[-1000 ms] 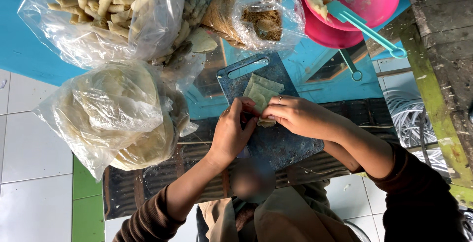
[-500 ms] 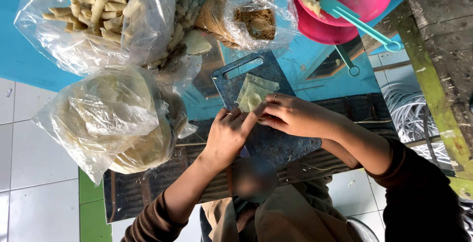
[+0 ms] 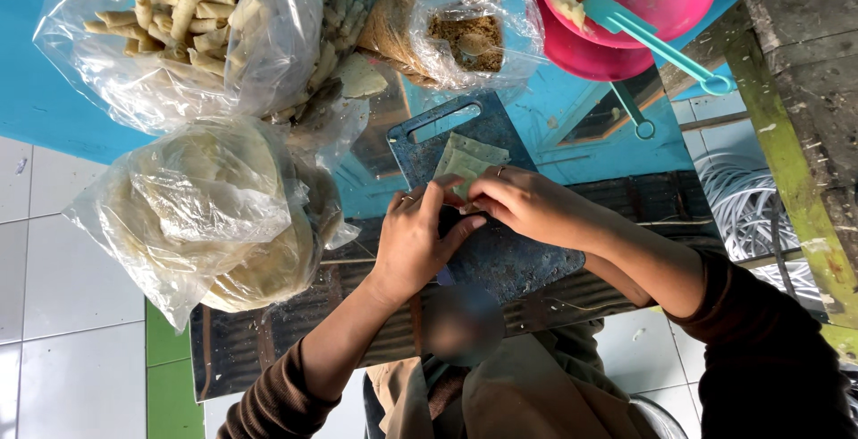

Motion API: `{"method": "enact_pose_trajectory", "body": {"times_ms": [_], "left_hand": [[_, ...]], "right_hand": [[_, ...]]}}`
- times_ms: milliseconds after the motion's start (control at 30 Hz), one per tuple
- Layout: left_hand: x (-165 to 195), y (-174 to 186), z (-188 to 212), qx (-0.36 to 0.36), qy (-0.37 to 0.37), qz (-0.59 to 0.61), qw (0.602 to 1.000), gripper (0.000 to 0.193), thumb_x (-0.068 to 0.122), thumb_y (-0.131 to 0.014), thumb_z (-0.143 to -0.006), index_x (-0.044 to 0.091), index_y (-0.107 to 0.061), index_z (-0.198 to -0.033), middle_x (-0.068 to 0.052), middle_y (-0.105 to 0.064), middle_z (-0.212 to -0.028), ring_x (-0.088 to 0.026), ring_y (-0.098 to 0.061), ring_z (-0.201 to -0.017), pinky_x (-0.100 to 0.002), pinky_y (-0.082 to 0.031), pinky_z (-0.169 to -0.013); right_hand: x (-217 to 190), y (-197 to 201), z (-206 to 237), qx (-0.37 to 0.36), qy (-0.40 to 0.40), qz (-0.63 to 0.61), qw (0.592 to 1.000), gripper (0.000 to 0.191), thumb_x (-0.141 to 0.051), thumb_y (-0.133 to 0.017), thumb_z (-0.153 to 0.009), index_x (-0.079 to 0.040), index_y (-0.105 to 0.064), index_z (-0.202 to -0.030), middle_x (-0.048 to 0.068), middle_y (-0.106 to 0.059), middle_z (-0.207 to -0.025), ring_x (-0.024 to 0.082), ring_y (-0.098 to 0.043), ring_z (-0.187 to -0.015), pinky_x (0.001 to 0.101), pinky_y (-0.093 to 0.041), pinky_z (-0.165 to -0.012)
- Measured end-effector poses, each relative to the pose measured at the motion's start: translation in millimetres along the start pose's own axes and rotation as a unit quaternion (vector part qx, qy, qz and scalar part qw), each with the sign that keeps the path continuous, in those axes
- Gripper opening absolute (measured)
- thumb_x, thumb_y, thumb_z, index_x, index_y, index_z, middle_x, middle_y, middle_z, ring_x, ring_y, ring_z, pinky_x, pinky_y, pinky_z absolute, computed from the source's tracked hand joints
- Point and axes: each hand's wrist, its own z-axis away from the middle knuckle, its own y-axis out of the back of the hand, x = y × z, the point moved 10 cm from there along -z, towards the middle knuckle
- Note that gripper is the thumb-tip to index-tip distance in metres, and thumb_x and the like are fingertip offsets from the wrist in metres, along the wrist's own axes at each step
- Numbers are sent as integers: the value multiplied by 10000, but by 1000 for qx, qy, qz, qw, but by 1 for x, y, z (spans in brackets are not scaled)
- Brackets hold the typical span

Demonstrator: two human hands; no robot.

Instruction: The person takes thin square pastry wrappers from a stack on a small cutting board, spoons brown filling from a cone-shaped plastic bag onto a wrapper, folds the sides over and rolls it into a cylinder, and places the finished roll into a plastic bag with other rolled pieces. At the end the person takes a new stack of wrappers and separates sheets to continue.

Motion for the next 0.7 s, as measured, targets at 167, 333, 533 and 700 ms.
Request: {"method": "enact_pose_trajectory", "body": {"times_ms": [167,333,533,700], "left_hand": [[-16,-9,-1,-8,70,24,997,397,188,-775,-916,93,-563,-1238,-20,-720,-904,-254,-698,-795,-389,-483,-780],[-33,-14,0,2,146,61,987,364,203,-783,-872,81,-584,-1151,-47,-695,-850,-258,-667,-702,-387,-504,-735],[-6,0,-3,16,25,-32,999,101,184,-768,-883,152,-722,-966,1,-736,-910,-245,-690,-858,-397,-473,-817],[-3,5,-2,32,25,-45,998,207,272,-799,-811,135,-744,-956,-17,-716,-937,-276,-639,-914,-407,-475,-815]], "right_hand": [[5,-1,-3,9,-51,-34,998,217,-69,-725,-904,-16,-549,-1019,116,-658,-944,312,-681,-887,410,-527,-730],[-6,5,-3,48,17,45,998,194,-55,-734,-883,-39,-556,-960,111,-609,-933,324,-645,-939,437,-517,-796],[5,-4,2,-3,1,66,998,178,-31,-683,-875,-43,-631,-1045,119,-634,-1016,337,-652,-981,433,-528,-796],[4,-5,5,0,11,73,997,199,-124,-747,-863,-28,-654,-1011,118,-650,-972,345,-663,-941,439,-531,-782]]}}
